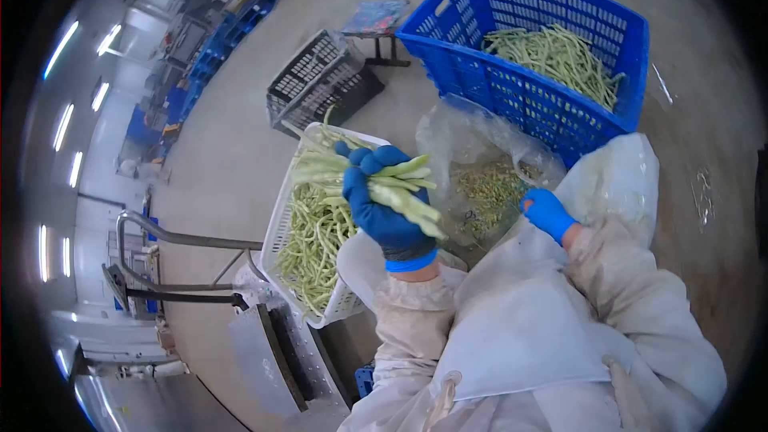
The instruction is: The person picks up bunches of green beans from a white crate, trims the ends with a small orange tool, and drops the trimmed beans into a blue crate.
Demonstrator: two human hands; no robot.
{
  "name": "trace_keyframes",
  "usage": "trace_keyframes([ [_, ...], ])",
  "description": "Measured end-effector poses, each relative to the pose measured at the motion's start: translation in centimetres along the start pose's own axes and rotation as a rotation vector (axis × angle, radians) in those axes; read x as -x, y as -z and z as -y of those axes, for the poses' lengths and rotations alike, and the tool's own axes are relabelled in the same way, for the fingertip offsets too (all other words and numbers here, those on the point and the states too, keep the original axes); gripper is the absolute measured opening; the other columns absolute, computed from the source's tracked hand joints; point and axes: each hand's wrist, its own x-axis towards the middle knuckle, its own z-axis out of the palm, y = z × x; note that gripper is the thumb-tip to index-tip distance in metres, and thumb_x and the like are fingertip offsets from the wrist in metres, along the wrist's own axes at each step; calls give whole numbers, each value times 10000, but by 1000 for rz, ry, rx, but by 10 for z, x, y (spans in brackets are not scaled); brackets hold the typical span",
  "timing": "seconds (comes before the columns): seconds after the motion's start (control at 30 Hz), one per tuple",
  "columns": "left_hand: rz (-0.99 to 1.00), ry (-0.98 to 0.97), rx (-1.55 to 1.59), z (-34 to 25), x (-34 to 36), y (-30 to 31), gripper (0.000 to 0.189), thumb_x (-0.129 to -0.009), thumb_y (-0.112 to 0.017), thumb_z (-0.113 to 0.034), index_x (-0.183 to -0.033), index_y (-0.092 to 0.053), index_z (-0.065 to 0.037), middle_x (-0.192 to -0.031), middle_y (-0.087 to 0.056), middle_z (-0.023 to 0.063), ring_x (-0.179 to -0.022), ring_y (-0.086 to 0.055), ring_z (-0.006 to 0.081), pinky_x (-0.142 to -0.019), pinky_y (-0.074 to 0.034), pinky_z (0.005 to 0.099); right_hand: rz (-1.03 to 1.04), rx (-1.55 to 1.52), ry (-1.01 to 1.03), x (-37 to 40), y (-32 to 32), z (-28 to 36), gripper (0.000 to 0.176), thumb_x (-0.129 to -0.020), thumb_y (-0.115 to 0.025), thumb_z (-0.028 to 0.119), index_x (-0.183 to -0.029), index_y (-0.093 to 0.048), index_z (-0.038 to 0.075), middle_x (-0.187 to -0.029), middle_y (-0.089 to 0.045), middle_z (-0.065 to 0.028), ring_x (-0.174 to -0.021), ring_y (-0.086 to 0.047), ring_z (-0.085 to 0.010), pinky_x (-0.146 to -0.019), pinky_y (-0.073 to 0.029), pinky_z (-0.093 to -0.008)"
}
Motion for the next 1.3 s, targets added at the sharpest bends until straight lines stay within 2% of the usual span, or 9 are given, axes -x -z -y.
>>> trace_keyframes([
  [0.2, 21, 233, 358, -3, -17, 12, 398, -823, -573, -88, -1213, -505, -54, -848, -596, -11, -828, -565, 131, -958, -391, 366, -531, -72, 607, 15, 39, 81, 362, -795, -611, 149, -1148, -562, 80, -1067, -572, -131, -930, -579, -307, -800, -454, -408],
  [0.37, -26, 198, 243, 27, -13, 8, 381, -818, -590, -121, -1188, -530, -55, -881, -635, -7, -942, -582, 189, -1083, -245, 448, -268, -542, 541, 55, 106, 170, 373, -820, -604, 87, -1185, -533, 58, -1065, -555, -112, -939, -561, -245, -829, -435, -325],
  [0.57, -18, 220, 138, 38, -20, 22, 194, -847, -568, -175, -956, -597, -18, -990, -645, 9, -1073, -545, 208, -1102, -213, 466, -359, -359, 772, 61, 103, 194, 381, -803, -618, 77, -1177, -544, 75, -1020, -557, -118, -880, -568, -239, -754, -459, -325],
  [0.8, -183, 157, 367, 40, -20, 36, 133, -860, -503, -56, -949, -567, 19, -996, -616, 72, -1114, -503, 188, -1110, -221, 378, -457, -297, 948, 57, 105, 206, 327, -759, -639, 150, -1072, -589, 69, -964, -566, -128, -840, -554, -304, -709, -460, -389],
  [0.87, 10, 175, 286, 46, -18, 29, 179, -877, -479, -45, -1036, -515, 29, -1060, -582, 93, -1131, -491, 185, -1110, -225, 341, -453, -325, 966, 60, 105, 208, 299, -756, -637, 153, -1040, -603, 67, -950, -570, -125, -820, -547, -305, -693, -452, -396],
  [1.0, -155, 445, 991, 37, -14, 29, 291, -931, -470, -226, -1129, -523, -20, -1210, -517, 73, -1168, -455, 194, -1087, -259, 337, -588, -292, 1005, 59, 111, 217, 327, -727, -643, 141, -1049, -609, 100, -1031, -567, -95, -891, -542, -302, -734, -464, -396],
  [1.07, -54, 335, 79, 37, -16, 35, 368, -943, -437, -289, -1197, -499, -30, -1245, -501, 88, -1204, -423, 206, -1074, -270, 362, -688, -209, 1102, 50, 115, 223, 338, -716, -643, 133, -1052, -611, 113, -1069, -564, -82, -931, -539, -302, -754, -469, -395],
  [1.2, -17, 302, -216, 39, -20, 58, 398, -943, -411, -332, -1221, -495, -60, -1273, -480, 111, -1209, -411, 269, -1052, -292, 430, -485, -72, 1123, 17, 111, 206, 295, -725, -634, 108, -1020, -627, 107, -1119, -564, -68, -1038, -522, -300, -832, -461, -401],
  [1.3, 46, 357, -241, 46, -14, 52, 393, -945, -401, -321, -1223, -477, -52, -1251, -481, 142, -1174, -443, 266, -1027, -321, 426, -231, -450, 967, -1, 117, 192, 217, -798, -642, 99, -1015, -642, 82, -1095, -585, -104, -1011, -554, -268, -888, -443, -352],
])
